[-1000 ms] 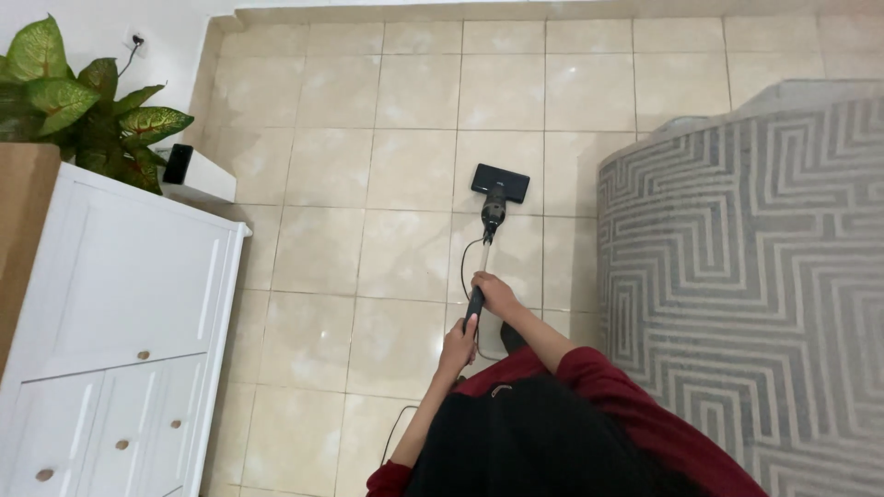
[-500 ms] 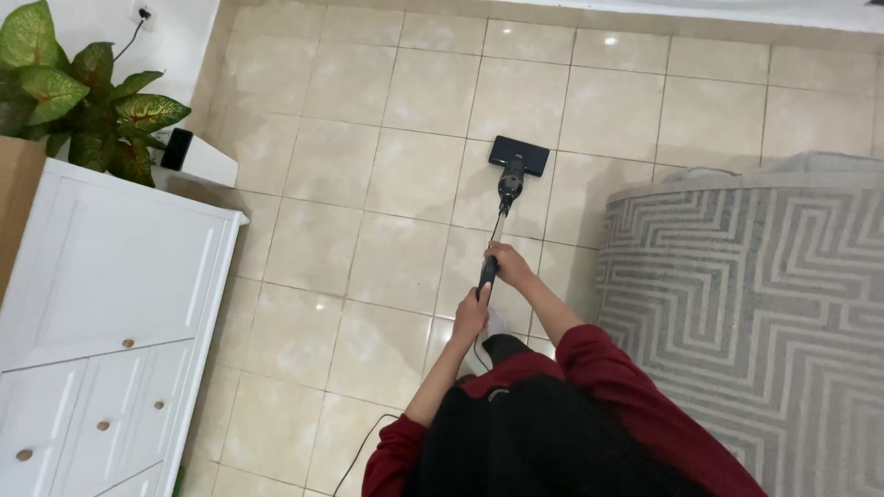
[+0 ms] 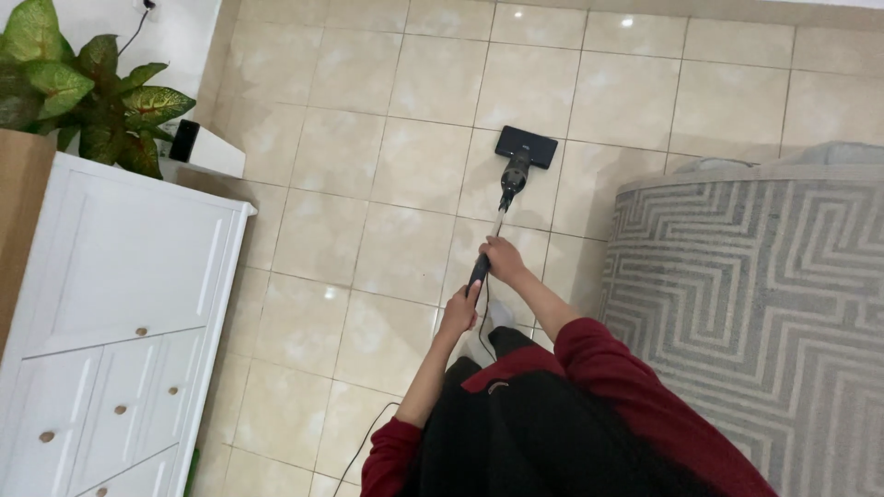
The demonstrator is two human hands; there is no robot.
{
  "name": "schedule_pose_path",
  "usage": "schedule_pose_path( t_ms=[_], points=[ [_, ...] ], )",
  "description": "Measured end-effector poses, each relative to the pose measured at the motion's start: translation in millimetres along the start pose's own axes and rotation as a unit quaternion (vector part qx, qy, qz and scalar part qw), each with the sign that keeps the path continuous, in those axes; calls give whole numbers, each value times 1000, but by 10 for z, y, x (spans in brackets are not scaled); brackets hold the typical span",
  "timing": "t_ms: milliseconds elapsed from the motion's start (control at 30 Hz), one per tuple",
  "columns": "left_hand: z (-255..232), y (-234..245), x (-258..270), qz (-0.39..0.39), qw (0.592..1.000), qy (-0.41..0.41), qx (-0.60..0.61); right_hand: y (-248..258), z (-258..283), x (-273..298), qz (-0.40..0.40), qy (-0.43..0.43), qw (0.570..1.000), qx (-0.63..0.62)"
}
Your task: Vacuum the floor of a hotel room using a stick vacuum.
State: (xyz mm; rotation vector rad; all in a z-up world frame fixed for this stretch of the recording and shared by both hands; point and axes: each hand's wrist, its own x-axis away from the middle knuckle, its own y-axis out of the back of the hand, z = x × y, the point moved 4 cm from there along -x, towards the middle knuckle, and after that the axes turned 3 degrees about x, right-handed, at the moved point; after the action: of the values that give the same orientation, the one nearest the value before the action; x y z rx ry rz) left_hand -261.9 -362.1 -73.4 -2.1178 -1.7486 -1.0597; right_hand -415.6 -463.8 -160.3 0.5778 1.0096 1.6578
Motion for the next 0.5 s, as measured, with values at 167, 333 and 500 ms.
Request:
schedule_pose_path(
  t_ms=[167, 333, 500],
  points=[
    [413, 364, 684, 33, 997, 30, 62, -268, 610, 333, 89, 26, 995, 34],
    [867, 742, 1552, 4, 998, 58, 35, -737, 1270, 853, 128, 55, 990, 6],
    [1354, 1069, 2461, -43, 994, 95, -16, -985, 2154, 1476, 197, 142, 954, -175]
  ],
)
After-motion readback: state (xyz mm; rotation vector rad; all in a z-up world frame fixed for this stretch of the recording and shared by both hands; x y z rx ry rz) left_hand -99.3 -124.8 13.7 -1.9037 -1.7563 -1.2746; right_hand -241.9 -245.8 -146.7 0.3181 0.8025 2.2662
